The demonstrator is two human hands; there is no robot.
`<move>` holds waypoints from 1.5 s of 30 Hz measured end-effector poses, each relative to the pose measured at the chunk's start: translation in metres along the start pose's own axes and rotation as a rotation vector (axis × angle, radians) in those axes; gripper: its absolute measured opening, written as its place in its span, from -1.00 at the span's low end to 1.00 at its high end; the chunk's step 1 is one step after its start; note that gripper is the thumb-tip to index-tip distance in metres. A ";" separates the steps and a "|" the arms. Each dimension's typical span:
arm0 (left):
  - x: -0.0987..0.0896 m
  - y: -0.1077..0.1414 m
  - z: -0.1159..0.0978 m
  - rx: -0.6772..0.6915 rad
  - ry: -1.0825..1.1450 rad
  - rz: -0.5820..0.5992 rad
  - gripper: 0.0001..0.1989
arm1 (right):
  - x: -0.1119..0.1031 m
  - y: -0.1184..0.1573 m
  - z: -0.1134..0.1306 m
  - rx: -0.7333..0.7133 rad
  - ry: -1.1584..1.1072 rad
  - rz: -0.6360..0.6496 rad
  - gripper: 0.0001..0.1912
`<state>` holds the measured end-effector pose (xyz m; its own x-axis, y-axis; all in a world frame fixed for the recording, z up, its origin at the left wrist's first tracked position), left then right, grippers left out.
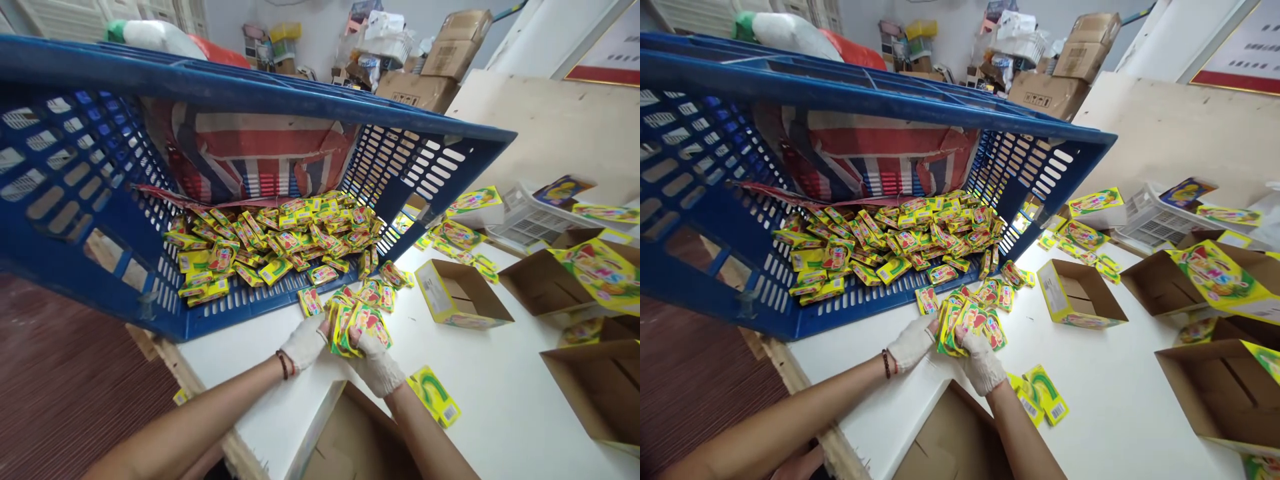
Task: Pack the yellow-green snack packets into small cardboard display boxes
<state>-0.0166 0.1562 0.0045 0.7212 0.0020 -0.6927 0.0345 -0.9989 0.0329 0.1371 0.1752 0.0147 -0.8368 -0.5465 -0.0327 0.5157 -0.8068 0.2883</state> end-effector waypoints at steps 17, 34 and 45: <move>0.001 -0.031 0.047 -0.220 0.700 -0.190 -0.64 | 0.001 -0.016 0.011 0.015 0.136 0.031 -0.26; 0.000 0.047 0.068 -0.112 1.102 -0.463 -0.37 | 0.087 -0.038 0.014 -0.279 1.634 0.108 0.07; 0.023 0.092 0.028 -0.289 1.455 -0.199 -0.30 | -0.016 0.101 0.057 0.041 0.775 0.290 0.07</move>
<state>-0.0163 0.0633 -0.0287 0.7223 0.3515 0.5956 0.2191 -0.9331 0.2850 0.1920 0.1148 0.0987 -0.2998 -0.7433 -0.5981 0.6715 -0.6097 0.4211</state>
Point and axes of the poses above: each hand's wrist, its own y-axis away from the middle knuckle, its own x-axis out of the palm, z = x × y, the point moved 4 cm from there along -y, towards the middle knuckle, and after that the axes turned 12 degrees about y, right-handed, at the moved point
